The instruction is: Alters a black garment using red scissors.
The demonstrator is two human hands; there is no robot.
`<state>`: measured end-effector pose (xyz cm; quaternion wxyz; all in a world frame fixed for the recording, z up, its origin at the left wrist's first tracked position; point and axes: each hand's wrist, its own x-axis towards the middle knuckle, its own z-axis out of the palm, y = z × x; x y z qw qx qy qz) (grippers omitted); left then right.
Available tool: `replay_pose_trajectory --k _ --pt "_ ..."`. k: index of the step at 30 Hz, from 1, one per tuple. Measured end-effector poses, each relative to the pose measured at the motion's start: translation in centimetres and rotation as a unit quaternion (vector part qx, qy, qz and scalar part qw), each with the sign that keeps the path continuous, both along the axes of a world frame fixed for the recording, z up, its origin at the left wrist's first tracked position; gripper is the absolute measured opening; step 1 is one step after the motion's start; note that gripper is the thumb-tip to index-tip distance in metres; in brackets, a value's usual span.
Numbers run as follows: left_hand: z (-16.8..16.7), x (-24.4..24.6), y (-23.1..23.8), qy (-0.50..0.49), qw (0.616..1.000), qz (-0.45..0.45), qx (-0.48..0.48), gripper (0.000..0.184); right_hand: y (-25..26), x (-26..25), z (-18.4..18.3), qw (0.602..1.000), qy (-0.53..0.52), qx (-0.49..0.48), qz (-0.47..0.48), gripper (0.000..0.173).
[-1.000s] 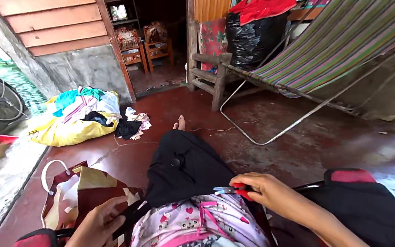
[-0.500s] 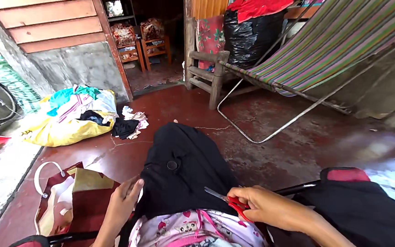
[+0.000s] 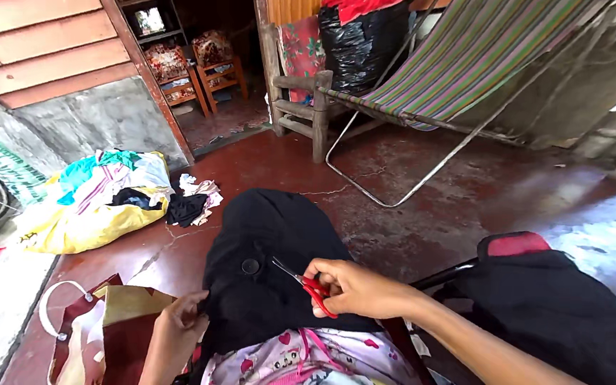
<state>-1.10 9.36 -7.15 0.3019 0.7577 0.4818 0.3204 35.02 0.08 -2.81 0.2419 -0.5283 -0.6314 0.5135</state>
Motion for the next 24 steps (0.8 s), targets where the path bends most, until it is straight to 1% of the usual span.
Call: replay_pose_trajectory --k 1,3,5,6,8,9,12,15,18,19,21,23,24 --pt "0.3 0.6 -0.3 0.048 0.998 0.020 0.027 0.040 0.5 -0.3 -0.1 1.000 0.003 -0.003 -0.010 0.045" --pt "1.9 2.7 -1.1 0.072 0.989 0.047 0.124 0.040 1.0 -1.0 -0.4 0.999 -0.003 -0.009 -0.033 0.045" --pt "3.3 5.0 -1.5 0.045 0.976 0.046 0.207 0.035 1.2 -1.5 -0.8 0.998 0.007 -0.016 -0.061 0.043" --pt "3.5 6.1 -1.4 0.012 0.975 0.030 0.219 0.031 1.2 -1.6 -0.9 0.997 0.015 -0.018 -0.073 0.042" --pt "2.9 8.2 -0.8 -0.050 0.982 -0.010 0.182 0.025 1.1 -1.7 -1.3 0.996 0.022 -0.018 -0.090 0.042" --pt "2.2 9.2 -0.5 -0.048 0.983 -0.003 0.175 0.023 0.9 -1.6 -1.6 0.995 0.021 -0.014 -0.095 0.043" --pt "-0.1 11.0 0.4 0.018 0.971 0.072 0.229 0.022 0.3 -1.2 -1.9 0.994 0.013 -0.003 -0.104 0.047" --pt "-1.3 10.9 0.4 0.054 0.956 0.108 0.266 0.038 0.1 -1.3 -2.4 0.995 -0.002 0.004 -0.103 0.048" --pt "-1.5 9.7 0.0 0.054 0.958 0.098 0.263 0.047 0.4 -2.2 -1.8 0.993 -0.062 0.004 -0.104 0.049" --pt "-1.5 9.3 -0.1 0.047 0.960 0.090 0.261 0.044 0.6 -2.6 -1.6 0.991 -0.084 0.006 -0.106 0.049" --pt "-1.6 8.8 -0.2 0.011 0.966 0.067 0.250 0.033 0.8 -3.2 -1.5 0.987 -0.114 0.012 -0.109 0.048" --pt "-1.6 8.1 -0.2 -0.052 0.972 0.045 0.224 0.023 0.9 -3.5 -1.5 0.987 -0.116 0.013 -0.106 0.049" --pt "-1.5 7.7 -0.1 -0.088 0.974 0.035 0.207 0.020 0.9 -3.5 -1.4 0.990 -0.098 0.011 -0.098 0.050"
